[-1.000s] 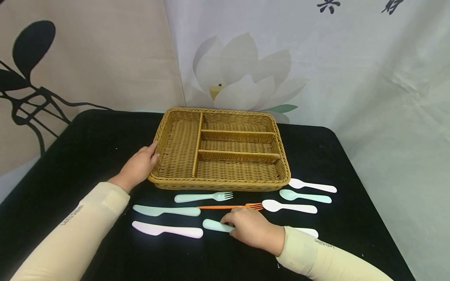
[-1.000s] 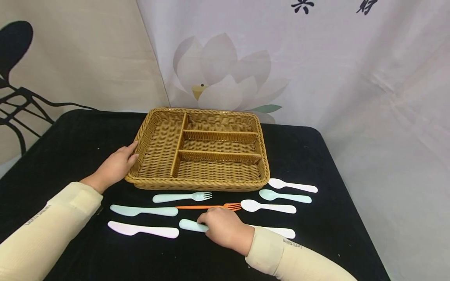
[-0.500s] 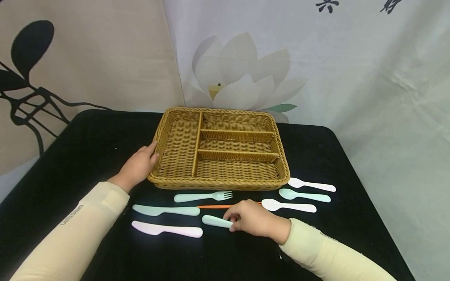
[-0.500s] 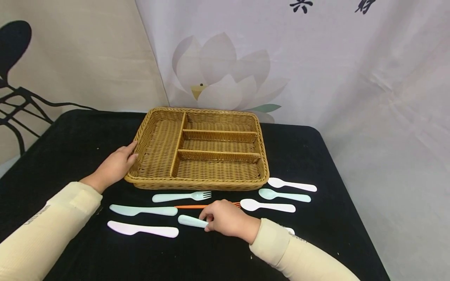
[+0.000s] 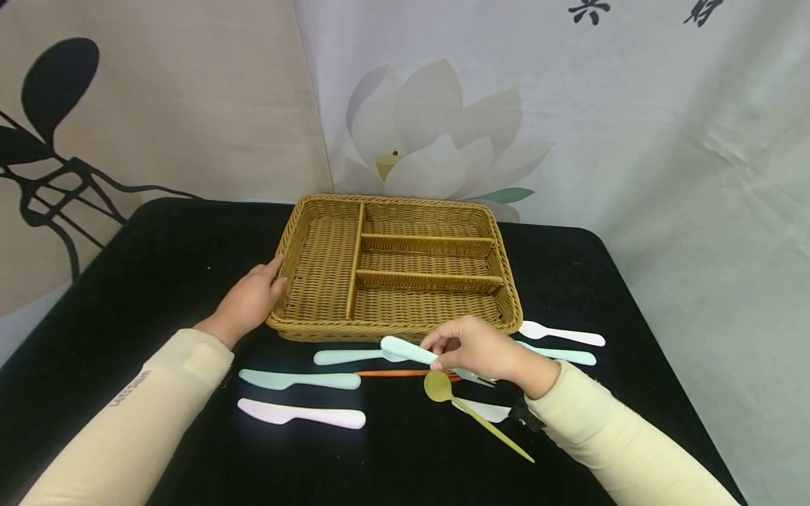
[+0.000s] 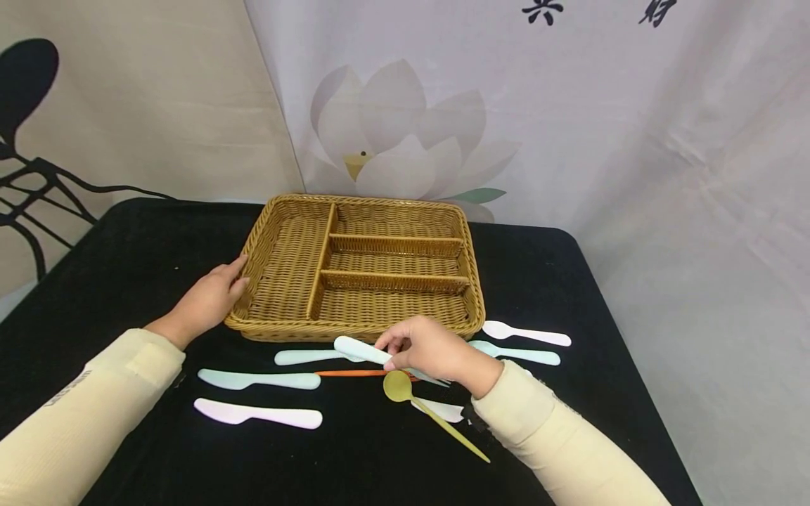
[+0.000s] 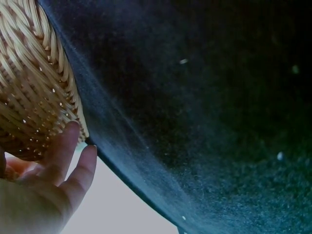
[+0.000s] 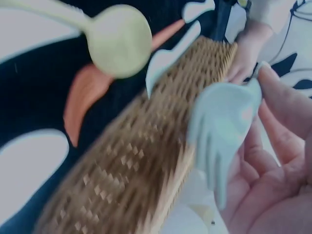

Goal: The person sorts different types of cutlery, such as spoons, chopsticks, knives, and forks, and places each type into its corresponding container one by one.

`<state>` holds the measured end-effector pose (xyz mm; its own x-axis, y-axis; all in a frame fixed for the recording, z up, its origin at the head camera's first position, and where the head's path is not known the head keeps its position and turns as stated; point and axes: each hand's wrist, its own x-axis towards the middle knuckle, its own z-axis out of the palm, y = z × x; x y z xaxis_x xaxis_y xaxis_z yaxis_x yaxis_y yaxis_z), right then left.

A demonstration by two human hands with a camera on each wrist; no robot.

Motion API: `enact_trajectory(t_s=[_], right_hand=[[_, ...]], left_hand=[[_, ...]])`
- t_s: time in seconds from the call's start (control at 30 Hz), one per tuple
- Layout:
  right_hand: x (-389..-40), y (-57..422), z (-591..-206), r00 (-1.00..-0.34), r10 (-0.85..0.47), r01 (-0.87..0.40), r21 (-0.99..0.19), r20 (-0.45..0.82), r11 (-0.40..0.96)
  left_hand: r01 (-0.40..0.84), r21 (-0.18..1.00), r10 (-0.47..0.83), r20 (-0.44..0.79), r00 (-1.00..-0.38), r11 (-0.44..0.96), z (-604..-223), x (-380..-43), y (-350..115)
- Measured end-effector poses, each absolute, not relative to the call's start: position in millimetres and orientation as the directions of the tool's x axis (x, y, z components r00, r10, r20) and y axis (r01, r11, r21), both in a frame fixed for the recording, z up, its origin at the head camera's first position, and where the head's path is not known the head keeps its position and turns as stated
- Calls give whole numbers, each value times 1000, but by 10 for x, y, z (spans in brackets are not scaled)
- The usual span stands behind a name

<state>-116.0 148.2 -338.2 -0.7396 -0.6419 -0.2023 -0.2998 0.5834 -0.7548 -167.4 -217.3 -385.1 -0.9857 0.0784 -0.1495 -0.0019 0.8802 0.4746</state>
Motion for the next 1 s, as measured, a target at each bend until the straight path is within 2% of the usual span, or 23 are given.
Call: enact_trajectory(t_s=[0.43, 0.7, 1.0], right_hand=[[-1561, 1588, -3083, -787, -591, -331, -688, -176, 646], [-1814, 1543, -3038, -772, -601, -336, -670, -206, 662], [-1993, 1466, -3172, -726, -631, -332, -666, -273, 669]], left_hand=[[-7, 479, 78, -157, -985, 878, -3839, -1674, -2182], [7, 472, 83, -140, -987, 882, -3851, -1669, -2181], [29, 466, 103, -134, -986, 884, -3841, -1662, -2192]])
